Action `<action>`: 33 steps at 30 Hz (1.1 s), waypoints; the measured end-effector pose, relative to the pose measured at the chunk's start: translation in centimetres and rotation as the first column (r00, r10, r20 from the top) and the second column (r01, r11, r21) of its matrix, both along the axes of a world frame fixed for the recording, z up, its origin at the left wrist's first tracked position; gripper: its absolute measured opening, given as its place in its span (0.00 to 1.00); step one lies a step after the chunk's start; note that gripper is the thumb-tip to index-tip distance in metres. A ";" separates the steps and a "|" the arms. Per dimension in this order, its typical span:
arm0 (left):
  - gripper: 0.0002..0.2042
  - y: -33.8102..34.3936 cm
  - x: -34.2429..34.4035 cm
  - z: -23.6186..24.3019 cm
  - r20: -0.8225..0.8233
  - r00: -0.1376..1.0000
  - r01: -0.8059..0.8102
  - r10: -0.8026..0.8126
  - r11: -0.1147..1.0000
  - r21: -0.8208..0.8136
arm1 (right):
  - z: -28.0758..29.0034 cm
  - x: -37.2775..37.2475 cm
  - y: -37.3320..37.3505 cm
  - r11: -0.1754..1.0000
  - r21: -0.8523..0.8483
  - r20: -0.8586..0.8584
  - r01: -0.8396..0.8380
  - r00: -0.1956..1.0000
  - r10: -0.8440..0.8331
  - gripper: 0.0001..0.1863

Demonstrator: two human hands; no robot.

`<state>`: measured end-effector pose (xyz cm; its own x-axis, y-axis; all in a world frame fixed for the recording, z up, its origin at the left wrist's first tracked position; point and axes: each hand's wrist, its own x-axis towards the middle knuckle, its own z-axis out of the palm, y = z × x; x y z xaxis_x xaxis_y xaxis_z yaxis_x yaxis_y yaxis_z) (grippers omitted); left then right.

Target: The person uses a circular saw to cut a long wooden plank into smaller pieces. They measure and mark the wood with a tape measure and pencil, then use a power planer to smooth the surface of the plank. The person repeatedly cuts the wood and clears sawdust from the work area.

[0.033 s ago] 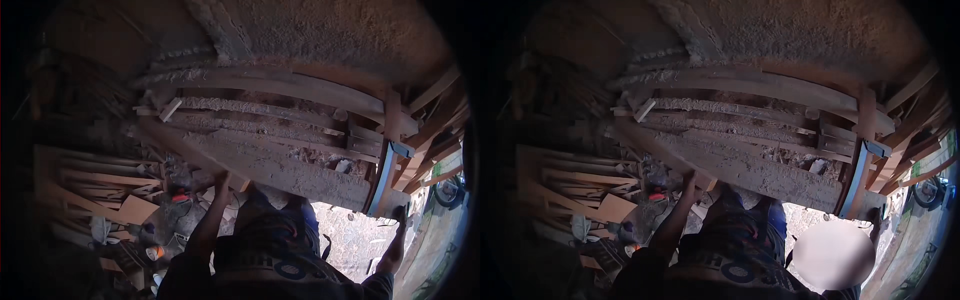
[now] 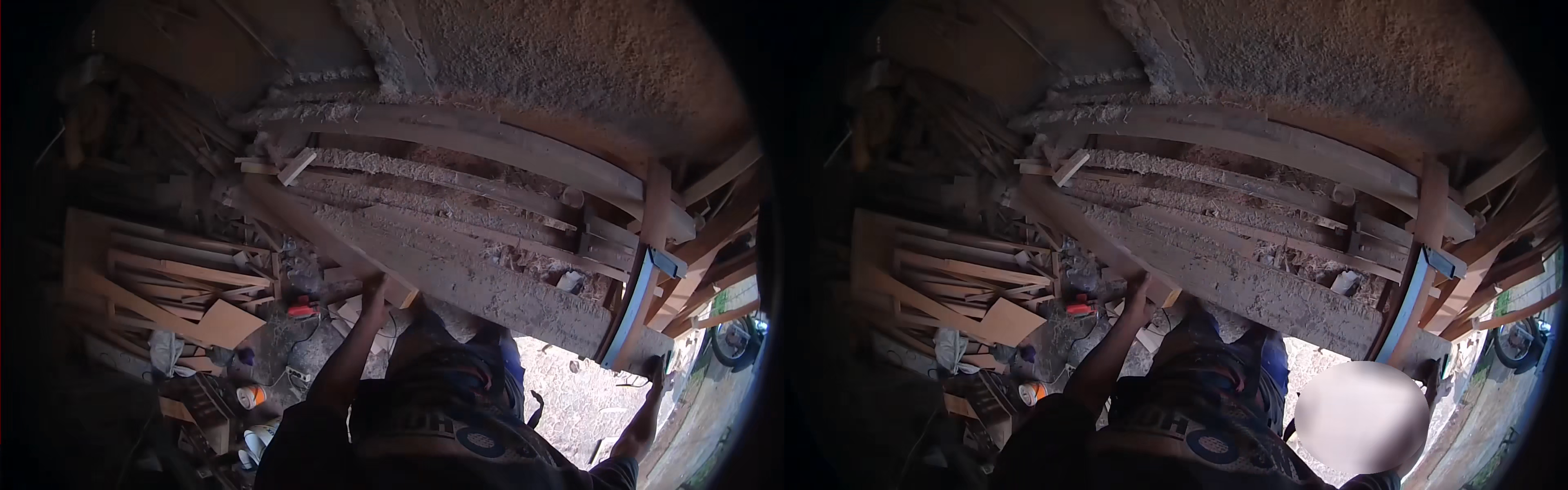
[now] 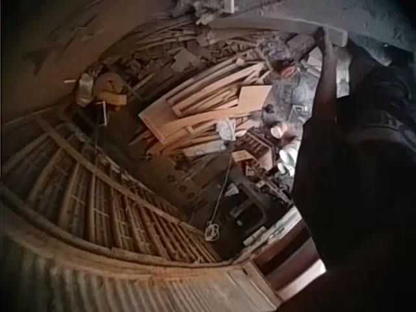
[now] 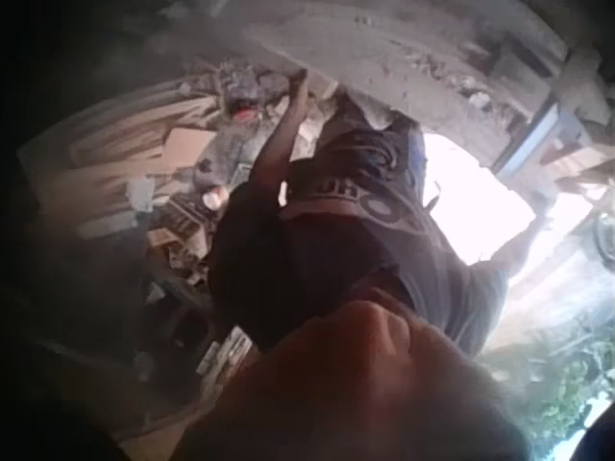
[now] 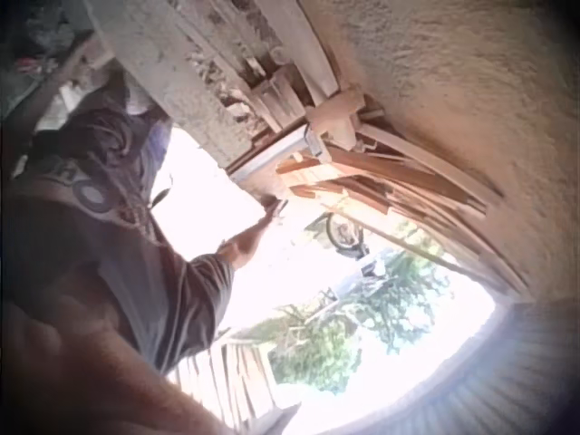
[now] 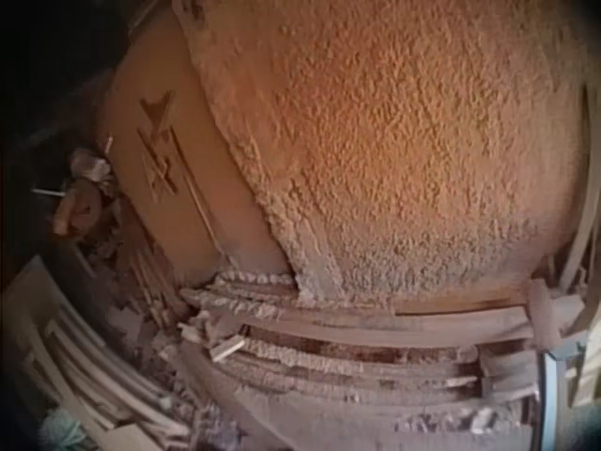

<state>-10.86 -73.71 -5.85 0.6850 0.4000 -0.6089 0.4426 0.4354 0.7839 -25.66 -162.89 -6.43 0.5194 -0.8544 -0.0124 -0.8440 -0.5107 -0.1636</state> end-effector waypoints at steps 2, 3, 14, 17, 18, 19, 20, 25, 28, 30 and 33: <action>0.36 0.4 0.1 2.2 0.007 0.998 0.058 -0.058 0.997 0.042 | -3.3 -1.2 1.7 1.000 0.021 -0.060 0.017 0.998 -0.016 0.41; 0.36 0.7 -0.7 2.7 -0.003 1.000 0.024 -0.024 0.995 0.096 | -4.2 -0.7 2.3 1.000 0.030 -0.092 0.004 0.996 -0.002 0.40; 0.42 -6.7 0.4 2.6 -0.094 0.984 -0.129 0.149 0.973 0.193 | -2.2 2.2 0.8 0.998 -0.047 -0.129 -0.036 0.991 0.029 0.30; 0.43 -5.3 -0.2 -2.3 0.138 0.988 -0.137 0.077 0.850 0.509 | -1.9 3.3 1.5 0.996 -0.049 -0.133 -0.070 0.989 0.063 0.27; 0.42 -3.4 -1.3 -4.8 0.070 0.996 -0.093 0.062 0.648 0.756 | -2.7 4.3 2.2 0.994 -0.034 -0.141 -0.108 0.985 0.102 0.26; 0.40 -0.4 -3.1 -6.6 -0.016 0.996 -0.018 0.088 0.365 0.931 | -4.3 5.7 3.3 0.988 0.003 -0.142 -0.157 0.977 0.156 0.26; 0.39 -0.3 -2.5 -7.2 -0.028 0.997 -0.001 0.071 0.375 0.927 | -4.5 6.0 3.3 0.987 -0.005 -0.131 -0.160 0.979 0.158 0.25; 0.33 -4.3 1.1 -0.4 0.108 0.992 -0.098 0.067 0.942 0.322 | 0.4 4.3 1.1 0.873 0.318 -0.073 -0.371 0.908 0.412 0.20; 0.29 -3.2 -1.5 0.3 0.131 0.968 -0.210 0.212 0.977 -0.030 | 0.6 6.4 2.7 0.958 0.147 -0.123 -0.248 0.956 0.266 0.21; 0.33 -2.9 -2.7 0.8 0.182 0.963 -0.159 0.199 0.965 -0.210 | 1.9 7.4 3.4 0.981 0.087 -0.057 -0.172 0.983 0.177 0.21; 0.29 -2.1 -3.9 0.0 0.138 0.958 -0.183 0.252 0.907 -0.380 | 4.2 10.6 4.4 0.997 0.048 0.159 -0.060 0.986 0.052 0.22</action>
